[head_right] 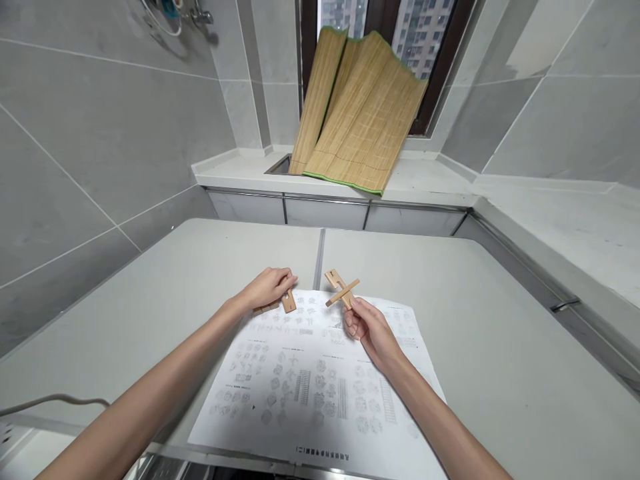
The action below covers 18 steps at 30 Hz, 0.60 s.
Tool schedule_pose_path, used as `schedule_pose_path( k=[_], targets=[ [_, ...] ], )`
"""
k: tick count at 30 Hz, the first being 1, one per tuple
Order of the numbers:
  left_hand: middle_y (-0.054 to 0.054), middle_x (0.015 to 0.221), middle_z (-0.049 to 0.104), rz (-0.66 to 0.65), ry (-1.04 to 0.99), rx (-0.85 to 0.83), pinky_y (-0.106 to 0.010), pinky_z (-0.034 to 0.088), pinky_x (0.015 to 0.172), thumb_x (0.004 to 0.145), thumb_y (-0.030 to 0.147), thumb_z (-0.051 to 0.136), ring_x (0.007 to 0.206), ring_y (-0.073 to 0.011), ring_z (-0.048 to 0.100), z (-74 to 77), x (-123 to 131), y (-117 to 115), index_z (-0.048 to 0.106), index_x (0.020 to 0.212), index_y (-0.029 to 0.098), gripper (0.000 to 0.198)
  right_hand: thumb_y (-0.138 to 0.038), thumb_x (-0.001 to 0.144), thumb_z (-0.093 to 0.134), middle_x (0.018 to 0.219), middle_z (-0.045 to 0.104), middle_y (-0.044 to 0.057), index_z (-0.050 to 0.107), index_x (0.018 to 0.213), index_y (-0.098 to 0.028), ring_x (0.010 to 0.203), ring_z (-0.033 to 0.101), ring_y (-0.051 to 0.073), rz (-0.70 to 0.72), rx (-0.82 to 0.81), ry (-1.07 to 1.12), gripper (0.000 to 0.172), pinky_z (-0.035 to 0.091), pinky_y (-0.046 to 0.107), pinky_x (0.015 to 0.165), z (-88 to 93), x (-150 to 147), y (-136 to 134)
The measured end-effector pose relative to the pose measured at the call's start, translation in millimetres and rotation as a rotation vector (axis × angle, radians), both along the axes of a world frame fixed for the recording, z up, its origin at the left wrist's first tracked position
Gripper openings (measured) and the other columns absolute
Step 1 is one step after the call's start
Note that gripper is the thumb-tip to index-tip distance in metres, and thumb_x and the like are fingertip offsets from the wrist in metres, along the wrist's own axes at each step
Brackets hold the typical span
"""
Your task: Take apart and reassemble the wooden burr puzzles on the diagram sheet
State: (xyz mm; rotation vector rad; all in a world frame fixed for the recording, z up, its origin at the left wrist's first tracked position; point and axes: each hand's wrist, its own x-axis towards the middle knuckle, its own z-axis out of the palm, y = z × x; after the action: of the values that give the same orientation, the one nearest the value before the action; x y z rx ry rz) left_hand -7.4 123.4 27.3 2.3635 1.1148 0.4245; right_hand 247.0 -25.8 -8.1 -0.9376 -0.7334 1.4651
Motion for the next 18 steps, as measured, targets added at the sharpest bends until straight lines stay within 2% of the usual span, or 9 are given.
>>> schedule_pose_path(
  k=[6,10,14,16,18],
  targets=[
    [-0.002,0.067,0.061,-0.089,0.058,0.033,-0.031,0.038,0.066,0.103,0.049,0.045,0.063,-0.0200,0.055,-7.0,2.8,9.1,0.055,0.069,0.022,0.044,-0.053,0.085,0.083,0.064,0.055,-0.002,0.069,0.081,-0.017,0.052,0.040,0.009,0.012,0.017,-0.030,0.039,0.030,0.023,0.048,1.8,0.4,-1.2],
    [-0.007,0.085,0.066,-0.102,0.044,0.090,-0.037,0.043,0.083,0.102,0.045,0.045,0.076,-0.0226,0.058,-6.9,2.4,10.8,0.058,0.074,0.021,0.039,-0.053,0.087,0.081,0.063,0.055,-0.002,0.067,0.078,-0.018,0.052,0.041,0.010,0.043,0.030,-0.063,0.039,0.031,0.025,0.048,6.7,-0.2,-3.3],
    [-0.009,0.092,0.066,-0.085,-0.035,0.079,-0.042,0.042,0.095,0.096,0.045,0.054,0.090,-0.0270,0.059,2.2,6.6,5.7,0.060,0.078,0.021,0.031,-0.055,0.089,0.079,0.061,0.054,-0.002,0.066,0.077,-0.018,0.051,0.040,0.010,0.077,0.047,-0.094,0.041,0.031,0.026,0.048,10.7,-1.4,-4.6],
    [-0.009,0.096,0.066,-0.048,-0.111,0.040,-0.041,0.042,0.094,0.097,0.047,0.053,0.095,-0.0278,0.058,7.7,13.0,-2.5,0.061,0.082,0.021,0.032,-0.056,0.089,0.078,0.061,0.054,-0.002,0.066,0.077,-0.019,0.051,0.040,0.011,0.089,0.058,-0.106,0.041,0.031,0.026,0.048,10.6,-1.9,-4.9],
    [-0.007,0.092,0.066,0.001,-0.199,-0.035,-0.038,0.044,0.086,0.104,0.052,0.041,0.089,-0.0254,0.059,11.1,22.9,-15.8,0.062,0.087,0.021,0.042,-0.057,0.090,0.077,0.061,0.055,-0.002,0.065,0.076,-0.019,0.052,0.040,0.011,0.099,0.071,-0.121,0.042,0.032,0.026,0.049,8.9,-2.0,-5.1]
  ],
)
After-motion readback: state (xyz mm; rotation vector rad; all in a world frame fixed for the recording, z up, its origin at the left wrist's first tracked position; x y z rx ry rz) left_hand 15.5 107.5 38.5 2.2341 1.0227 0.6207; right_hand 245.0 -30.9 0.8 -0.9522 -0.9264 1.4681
